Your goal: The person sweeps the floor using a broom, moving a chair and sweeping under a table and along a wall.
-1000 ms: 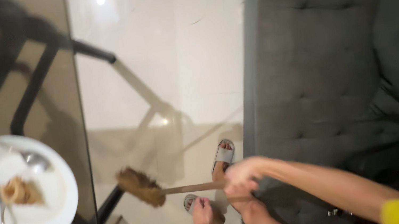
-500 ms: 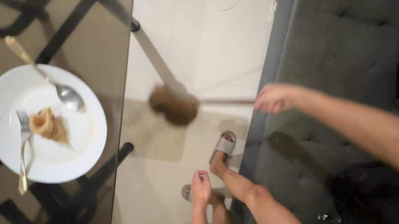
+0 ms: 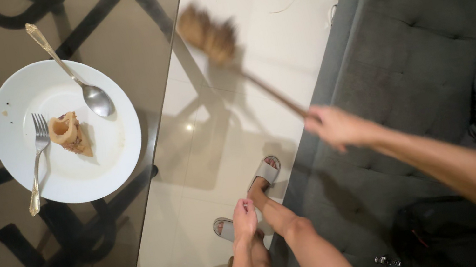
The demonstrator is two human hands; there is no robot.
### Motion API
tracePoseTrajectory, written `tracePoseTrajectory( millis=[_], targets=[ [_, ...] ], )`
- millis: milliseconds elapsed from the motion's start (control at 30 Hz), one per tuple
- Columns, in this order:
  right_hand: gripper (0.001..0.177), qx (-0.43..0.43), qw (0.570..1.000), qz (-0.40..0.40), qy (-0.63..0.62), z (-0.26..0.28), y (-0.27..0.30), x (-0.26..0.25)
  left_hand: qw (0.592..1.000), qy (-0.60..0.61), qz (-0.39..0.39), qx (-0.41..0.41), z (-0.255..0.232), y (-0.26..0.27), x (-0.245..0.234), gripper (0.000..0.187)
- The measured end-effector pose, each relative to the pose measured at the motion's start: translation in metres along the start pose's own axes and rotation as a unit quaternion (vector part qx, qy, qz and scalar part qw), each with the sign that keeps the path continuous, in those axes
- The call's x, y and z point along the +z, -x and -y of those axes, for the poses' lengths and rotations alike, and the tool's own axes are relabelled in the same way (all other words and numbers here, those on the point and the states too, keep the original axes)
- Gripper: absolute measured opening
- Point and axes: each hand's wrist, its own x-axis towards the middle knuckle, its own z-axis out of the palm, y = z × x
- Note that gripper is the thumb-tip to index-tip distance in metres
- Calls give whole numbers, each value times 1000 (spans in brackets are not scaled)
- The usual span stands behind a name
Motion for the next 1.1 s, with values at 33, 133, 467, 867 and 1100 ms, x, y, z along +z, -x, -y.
tracePoseTrajectory(
  millis=[33, 133, 467, 867, 1100],
  targets=[
    [39, 10, 999, 36, -24, -5, 15, 11, 1000, 1, 6, -22, 1, 3, -2, 29],
    [48, 130, 956, 177, -195, -26, 30, 44, 999, -24, 23, -19, 4, 11, -9, 27],
    [54, 241, 888, 264, -288, -135, -60, 131, 998, -65, 22, -1, 8, 5, -13, 26],
    [67, 154, 972, -32, -172, -86, -34, -93, 996, -75, 20, 45, -37, -34, 25, 25],
    [70, 84, 967, -82, -224, -50, -34, -73, 998, -11, 59, 30, -121, -54, 42, 35]
  ],
)
